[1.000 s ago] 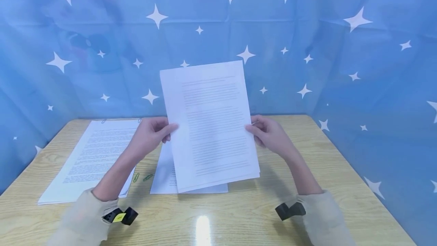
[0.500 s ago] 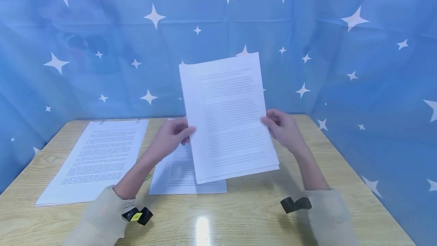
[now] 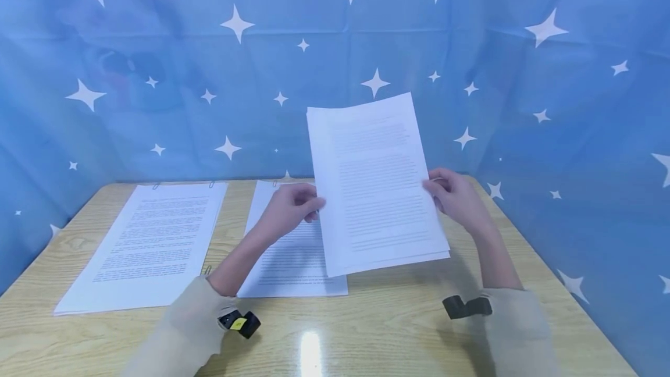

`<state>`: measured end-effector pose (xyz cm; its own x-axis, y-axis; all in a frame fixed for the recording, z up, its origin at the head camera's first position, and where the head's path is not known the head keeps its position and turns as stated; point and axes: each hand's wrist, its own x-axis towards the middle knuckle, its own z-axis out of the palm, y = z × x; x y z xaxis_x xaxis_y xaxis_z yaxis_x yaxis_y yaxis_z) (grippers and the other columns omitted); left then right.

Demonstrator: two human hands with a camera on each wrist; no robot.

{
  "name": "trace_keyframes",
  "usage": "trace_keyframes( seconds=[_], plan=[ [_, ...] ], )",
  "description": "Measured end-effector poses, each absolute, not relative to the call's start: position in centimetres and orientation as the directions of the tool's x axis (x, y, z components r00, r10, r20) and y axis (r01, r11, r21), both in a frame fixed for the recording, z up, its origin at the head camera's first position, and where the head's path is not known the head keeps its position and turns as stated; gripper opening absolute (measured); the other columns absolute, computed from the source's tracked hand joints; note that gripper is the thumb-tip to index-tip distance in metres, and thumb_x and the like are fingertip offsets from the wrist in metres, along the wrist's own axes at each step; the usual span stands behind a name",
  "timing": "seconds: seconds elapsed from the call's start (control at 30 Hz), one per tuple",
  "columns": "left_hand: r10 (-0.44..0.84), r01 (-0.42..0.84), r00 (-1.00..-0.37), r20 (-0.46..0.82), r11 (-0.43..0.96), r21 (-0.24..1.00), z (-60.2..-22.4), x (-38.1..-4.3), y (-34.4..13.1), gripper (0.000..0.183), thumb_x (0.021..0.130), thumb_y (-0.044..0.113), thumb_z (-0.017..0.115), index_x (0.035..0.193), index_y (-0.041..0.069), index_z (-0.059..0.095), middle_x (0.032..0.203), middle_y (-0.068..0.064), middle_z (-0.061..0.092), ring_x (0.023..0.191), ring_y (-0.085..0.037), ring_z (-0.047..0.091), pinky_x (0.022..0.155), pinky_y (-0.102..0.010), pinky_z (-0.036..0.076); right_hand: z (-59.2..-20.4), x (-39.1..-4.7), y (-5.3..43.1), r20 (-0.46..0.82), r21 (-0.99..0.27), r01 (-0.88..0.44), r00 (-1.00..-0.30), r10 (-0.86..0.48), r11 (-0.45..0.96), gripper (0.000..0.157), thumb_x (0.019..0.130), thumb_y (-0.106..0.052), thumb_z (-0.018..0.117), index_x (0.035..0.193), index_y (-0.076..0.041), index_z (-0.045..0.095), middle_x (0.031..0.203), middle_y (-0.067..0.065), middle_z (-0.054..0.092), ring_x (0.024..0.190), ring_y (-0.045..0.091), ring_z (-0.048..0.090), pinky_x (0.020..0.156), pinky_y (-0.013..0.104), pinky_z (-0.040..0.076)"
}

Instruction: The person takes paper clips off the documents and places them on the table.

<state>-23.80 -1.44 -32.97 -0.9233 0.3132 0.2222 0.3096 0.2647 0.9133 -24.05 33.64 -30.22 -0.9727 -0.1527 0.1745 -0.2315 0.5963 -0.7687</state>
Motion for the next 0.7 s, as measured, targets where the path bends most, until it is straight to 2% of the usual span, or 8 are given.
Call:
trace_keyframes(
  seconds=[0.13, 0.27, 0.37, 0.53, 0.7],
  plan=[
    [0.301, 0.269, -0.935, 0.186, 0.262, 0.927, -33.1, -24.1, -0.2, 0.011, 0.097, 0.011, 0.069, 0.1, 0.001, 0.07, 0.08, -0.01, 0.069, 0.075, -0.033, 0.068, 0.063, -0.027, 0.051, -30.3, -24.1, 34.4, 0.151, -0.742, -0.208, -0.978, -0.143, 0.637, 0.034, 0.108, -0.026, 0.049, 0.124, 0.004, 0.053, 0.07, 0.009, 0.048, 0.056, 0.019, 0.042, 0.049, 0.03, 0.034],
    [0.291, 0.267, -0.938, 0.187, 0.265, 0.926, -33.4, -24.3, 0.8, 0.01, 0.097, 0.011, 0.069, 0.096, 0.001, 0.071, 0.076, -0.007, 0.068, 0.066, -0.018, 0.065, 0.06, -0.025, 0.049, -30.4, -24.2, 35.1, 0.14, -0.72, -0.197, -0.98, -0.138, 0.665, 0.034, 0.109, -0.026, 0.048, 0.124, 0.004, 0.054, 0.076, 0.014, 0.052, 0.057, 0.02, 0.043, 0.05, 0.029, 0.035],
    [0.291, 0.29, -0.933, 0.21, 0.267, 0.919, -33.8, -24.6, 1.5, 0.011, 0.097, 0.01, 0.069, 0.091, 0.001, 0.07, 0.07, -0.005, 0.067, 0.062, -0.016, 0.063, 0.057, -0.023, 0.045, -30.6, -24.2, 35.6, 0.125, -0.707, -0.181, -0.983, -0.131, 0.684, 0.037, 0.108, -0.026, 0.049, 0.127, 0.004, 0.054, 0.08, 0.014, 0.054, 0.056, 0.021, 0.043, 0.05, 0.029, 0.035],
    [0.274, 0.267, -0.943, 0.19, 0.279, 0.923, -34.5, -25.0, 2.7, 0.012, 0.096, 0.012, 0.07, 0.091, 0.001, 0.071, 0.068, -0.004, 0.067, 0.062, -0.02, 0.065, 0.055, -0.023, 0.043, -31.1, -24.5, 36.4, 0.104, -0.689, -0.155, -0.988, -0.116, 0.707, 0.04, 0.108, -0.028, 0.051, 0.132, 0.004, 0.054, 0.084, 0.014, 0.056, 0.057, 0.021, 0.044, 0.052, 0.028, 0.037],
    [0.26, 0.197, -0.958, 0.122, 0.285, 0.938, -35.1, -25.3, 4.1, 0.012, 0.096, 0.012, 0.07, 0.092, 0.0, 0.071, 0.069, -0.006, 0.068, 0.068, -0.027, 0.07, 0.055, -0.022, 0.046, -31.7, -24.7, 37.4, 0.071, -0.68, -0.122, -0.992, -0.101, 0.723, 0.037, 0.107, -0.026, 0.052, 0.126, 0.006, 0.054, 0.079, 0.011, 0.052, 0.058, 0.019, 0.045, 0.053, 0.028, 0.038]
  ],
)
